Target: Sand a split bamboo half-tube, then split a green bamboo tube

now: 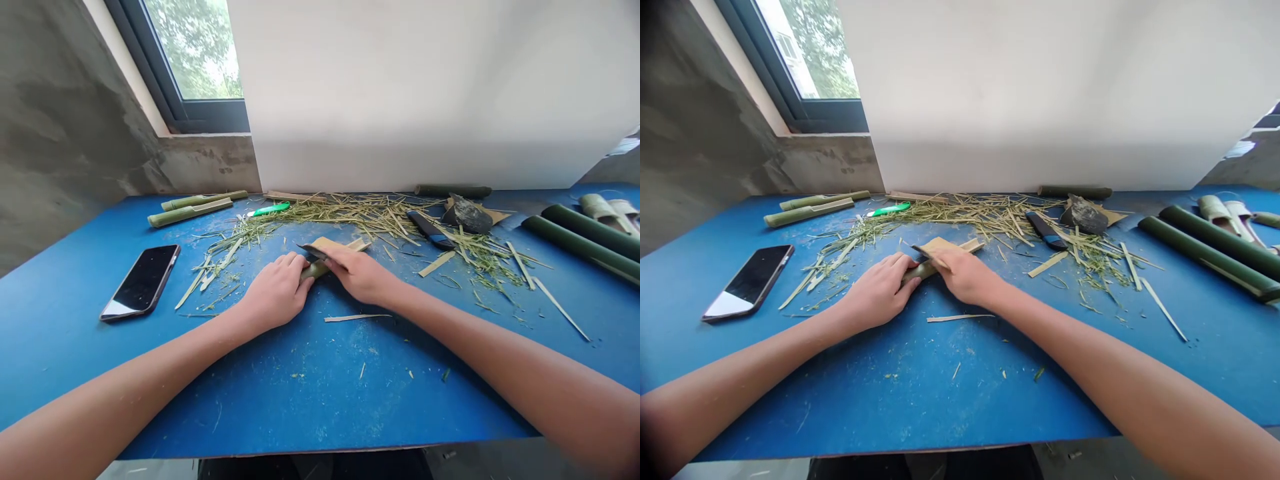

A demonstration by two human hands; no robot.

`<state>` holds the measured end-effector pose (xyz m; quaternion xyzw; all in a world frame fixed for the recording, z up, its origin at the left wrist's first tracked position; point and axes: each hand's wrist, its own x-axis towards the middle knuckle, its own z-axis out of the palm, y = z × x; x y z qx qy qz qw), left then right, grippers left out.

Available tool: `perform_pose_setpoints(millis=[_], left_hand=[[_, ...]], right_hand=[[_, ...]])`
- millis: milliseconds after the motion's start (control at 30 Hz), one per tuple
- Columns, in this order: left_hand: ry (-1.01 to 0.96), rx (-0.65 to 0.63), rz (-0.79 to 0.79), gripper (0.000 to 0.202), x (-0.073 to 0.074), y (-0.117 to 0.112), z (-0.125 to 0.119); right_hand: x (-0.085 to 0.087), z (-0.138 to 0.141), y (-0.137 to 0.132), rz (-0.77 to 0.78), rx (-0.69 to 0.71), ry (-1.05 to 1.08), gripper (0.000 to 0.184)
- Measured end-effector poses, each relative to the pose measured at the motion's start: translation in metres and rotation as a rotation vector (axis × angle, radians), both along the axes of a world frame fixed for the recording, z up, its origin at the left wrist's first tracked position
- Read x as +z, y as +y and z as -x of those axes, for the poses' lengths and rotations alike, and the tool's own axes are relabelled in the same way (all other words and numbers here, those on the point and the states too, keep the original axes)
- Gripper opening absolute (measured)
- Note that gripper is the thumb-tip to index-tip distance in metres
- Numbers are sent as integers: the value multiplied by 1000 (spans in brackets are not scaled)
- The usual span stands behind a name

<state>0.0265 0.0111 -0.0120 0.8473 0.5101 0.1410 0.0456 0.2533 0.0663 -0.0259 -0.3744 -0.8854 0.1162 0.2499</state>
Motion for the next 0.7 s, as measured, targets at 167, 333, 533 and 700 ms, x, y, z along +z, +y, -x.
perform_pose_setpoints(millis=[167, 333, 533, 700], left_hand=[[17, 11, -4, 23, 0, -1, 0], [22, -4, -13, 23, -1, 1, 1], [22, -2, -10, 22, -1, 0, 1], [29, 0, -17, 24, 0, 0, 2]], right_hand=[[0, -7, 5, -6, -251, -33, 39], [2, -4, -1, 42, -13, -10, 41], [0, -3, -1, -19, -137, -6, 42], [0, -5, 1, 33, -98, 3, 41]])
